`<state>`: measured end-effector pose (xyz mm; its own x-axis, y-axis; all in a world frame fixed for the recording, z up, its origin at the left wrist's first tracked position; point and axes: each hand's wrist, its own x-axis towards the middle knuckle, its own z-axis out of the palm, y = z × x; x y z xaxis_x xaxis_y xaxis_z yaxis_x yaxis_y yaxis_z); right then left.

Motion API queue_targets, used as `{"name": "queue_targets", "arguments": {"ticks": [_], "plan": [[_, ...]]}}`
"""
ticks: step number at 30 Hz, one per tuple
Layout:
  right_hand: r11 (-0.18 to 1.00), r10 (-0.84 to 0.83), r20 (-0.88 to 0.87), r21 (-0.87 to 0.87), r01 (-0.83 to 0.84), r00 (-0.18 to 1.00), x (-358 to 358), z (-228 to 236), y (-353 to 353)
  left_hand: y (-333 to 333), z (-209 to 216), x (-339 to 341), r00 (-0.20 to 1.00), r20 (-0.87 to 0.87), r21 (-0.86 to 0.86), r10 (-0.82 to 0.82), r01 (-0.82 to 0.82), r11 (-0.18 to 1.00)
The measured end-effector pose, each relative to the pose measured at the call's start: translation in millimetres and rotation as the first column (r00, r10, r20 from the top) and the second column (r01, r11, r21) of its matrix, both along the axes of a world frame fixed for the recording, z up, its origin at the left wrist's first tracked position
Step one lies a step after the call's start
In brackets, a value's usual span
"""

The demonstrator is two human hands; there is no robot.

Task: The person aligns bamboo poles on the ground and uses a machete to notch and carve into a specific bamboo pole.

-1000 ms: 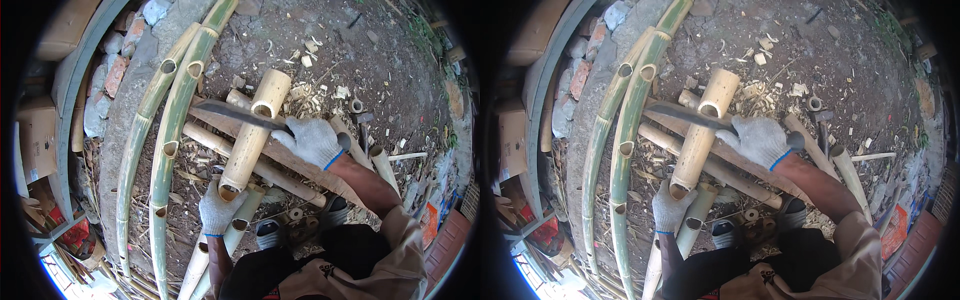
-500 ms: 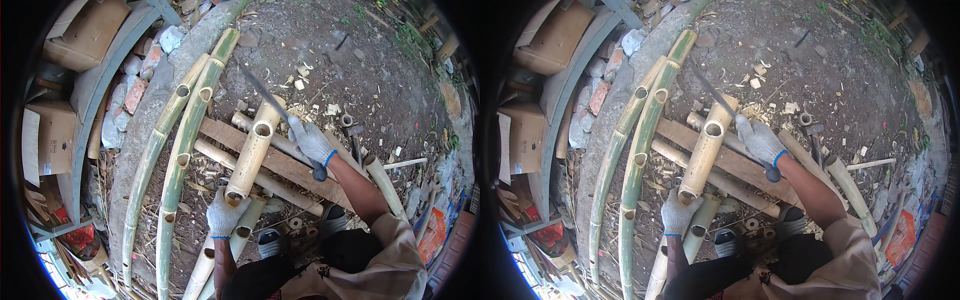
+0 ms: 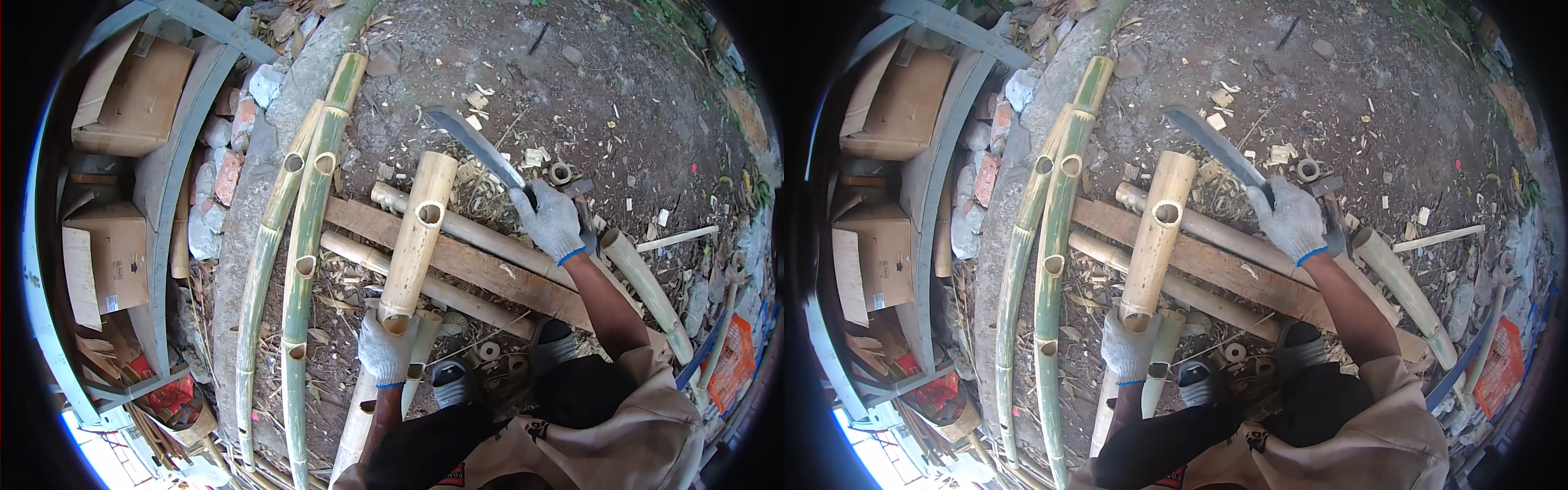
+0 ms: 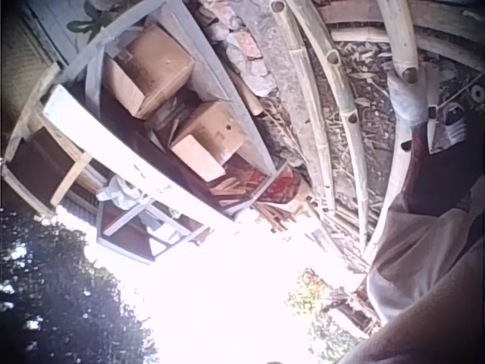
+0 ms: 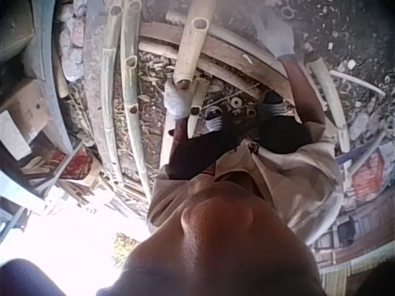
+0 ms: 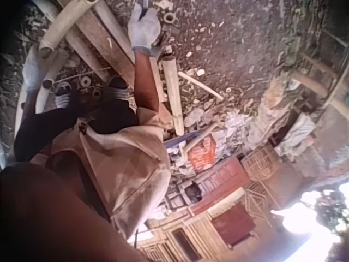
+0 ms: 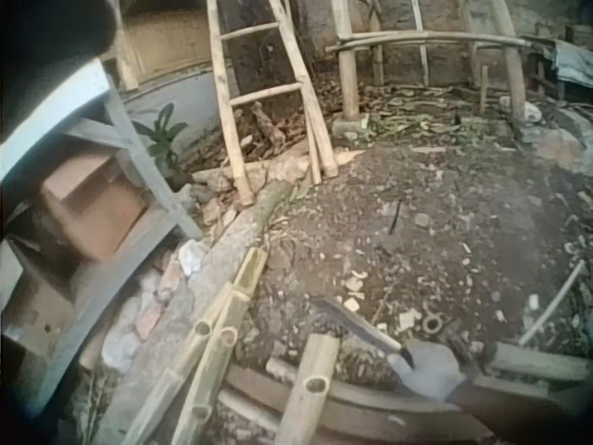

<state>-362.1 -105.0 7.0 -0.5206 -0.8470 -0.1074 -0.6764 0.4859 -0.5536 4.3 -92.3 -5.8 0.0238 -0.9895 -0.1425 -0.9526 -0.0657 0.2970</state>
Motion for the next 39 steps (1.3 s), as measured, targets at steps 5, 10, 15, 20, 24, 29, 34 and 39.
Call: {"name": "queue_targets", "arguments": {"ticks": [5, 10, 15, 20, 24, 29, 34, 39], "plan": [[0.993, -0.028, -0.112, -0.118, 0.015, 0.993, -13, -25, 24, 13, -8, 7, 0.993, -0.081, -0.084, -0.082, 0.076, 0.994], [0.986, 0.01, -0.199, -0.164, -0.043, 0.98, 8, -19, 47, 25, -15, 11, 0.978, -0.166, -0.053, -0.122, 0.115, 0.992], [0.914, 0.297, -0.011, -0.287, -0.288, 0.955, 57, -18, 118, 39, -31, 11, 0.945, 0.024, -0.307, -0.325, 0.316, 0.898], [0.868, 0.469, 0.152, -0.261, -0.422, 0.87, 74, -42, 189, 40, -29, 8, 0.97, 0.006, -0.203, -0.244, 0.24, 0.949], [0.837, 0.462, 0.039, -0.348, -0.422, 0.886, 72, -56, 198, 44, -34, 7, 0.97, 0.043, -0.214, -0.24, 0.244, 0.946], [0.82, 0.462, -0.071, -0.344, -0.456, 0.884, 80, -72, 200, 47, -34, 9, 0.951, 0.033, -0.199, -0.307, 0.307, 0.931], [0.82, 0.469, -0.039, -0.352, -0.452, 0.882, 80, -74, 201, 47, -31, 14, 0.929, 0.027, -0.228, -0.369, 0.365, 0.903], [0.828, 0.467, -0.024, -0.341, -0.446, 0.884, 80, -76, 201, 52, -29, 12, 0.925, 0.05, -0.223, -0.378, 0.379, 0.898]]}}
